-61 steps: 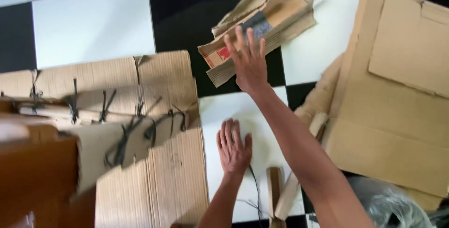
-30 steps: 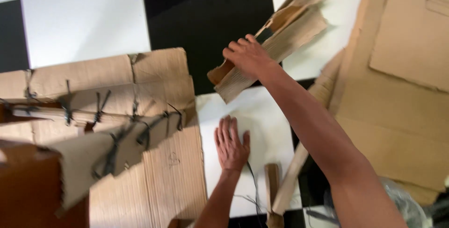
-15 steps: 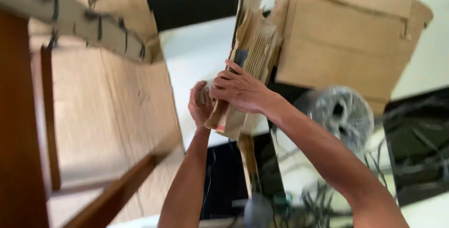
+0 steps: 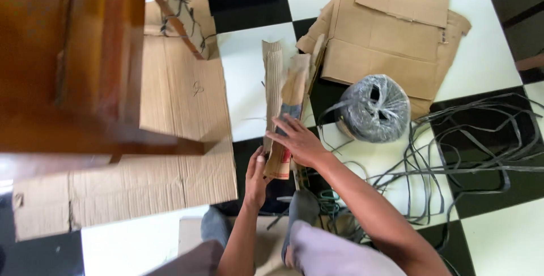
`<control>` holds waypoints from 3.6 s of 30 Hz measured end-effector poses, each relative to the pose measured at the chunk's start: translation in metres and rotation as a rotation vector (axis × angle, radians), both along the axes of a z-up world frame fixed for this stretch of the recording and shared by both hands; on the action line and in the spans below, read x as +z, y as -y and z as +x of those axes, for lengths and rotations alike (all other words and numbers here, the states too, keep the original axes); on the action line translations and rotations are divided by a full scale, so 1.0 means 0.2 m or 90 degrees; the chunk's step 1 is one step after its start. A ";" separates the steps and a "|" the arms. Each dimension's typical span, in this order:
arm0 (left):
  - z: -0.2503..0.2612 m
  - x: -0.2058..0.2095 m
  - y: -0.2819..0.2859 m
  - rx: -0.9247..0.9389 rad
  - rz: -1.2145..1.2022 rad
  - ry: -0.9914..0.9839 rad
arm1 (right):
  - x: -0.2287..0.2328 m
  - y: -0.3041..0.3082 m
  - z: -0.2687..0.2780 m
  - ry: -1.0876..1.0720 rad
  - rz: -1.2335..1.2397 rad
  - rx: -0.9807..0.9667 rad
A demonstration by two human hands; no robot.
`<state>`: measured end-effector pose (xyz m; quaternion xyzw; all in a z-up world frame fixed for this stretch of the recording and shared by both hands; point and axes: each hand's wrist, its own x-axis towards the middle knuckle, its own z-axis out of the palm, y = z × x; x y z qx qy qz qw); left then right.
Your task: Wrapping a wooden table leg with cardboard and securing it with plastic ties.
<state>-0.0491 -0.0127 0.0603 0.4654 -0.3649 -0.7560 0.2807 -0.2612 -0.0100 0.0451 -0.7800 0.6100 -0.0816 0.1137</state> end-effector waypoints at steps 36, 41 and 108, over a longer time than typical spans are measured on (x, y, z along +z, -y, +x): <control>0.67 0.50 0.39 0.341 -0.387 0.108 | 0.70 0.53 0.76 0.456 0.188 -0.144; 0.75 0.43 0.56 0.315 -0.393 0.195 | 0.81 0.60 0.96 0.462 0.179 -0.173; 0.50 -0.60 -0.29 -0.152 -0.287 0.524 | -0.41 -0.69 0.22 0.151 0.459 -0.471</control>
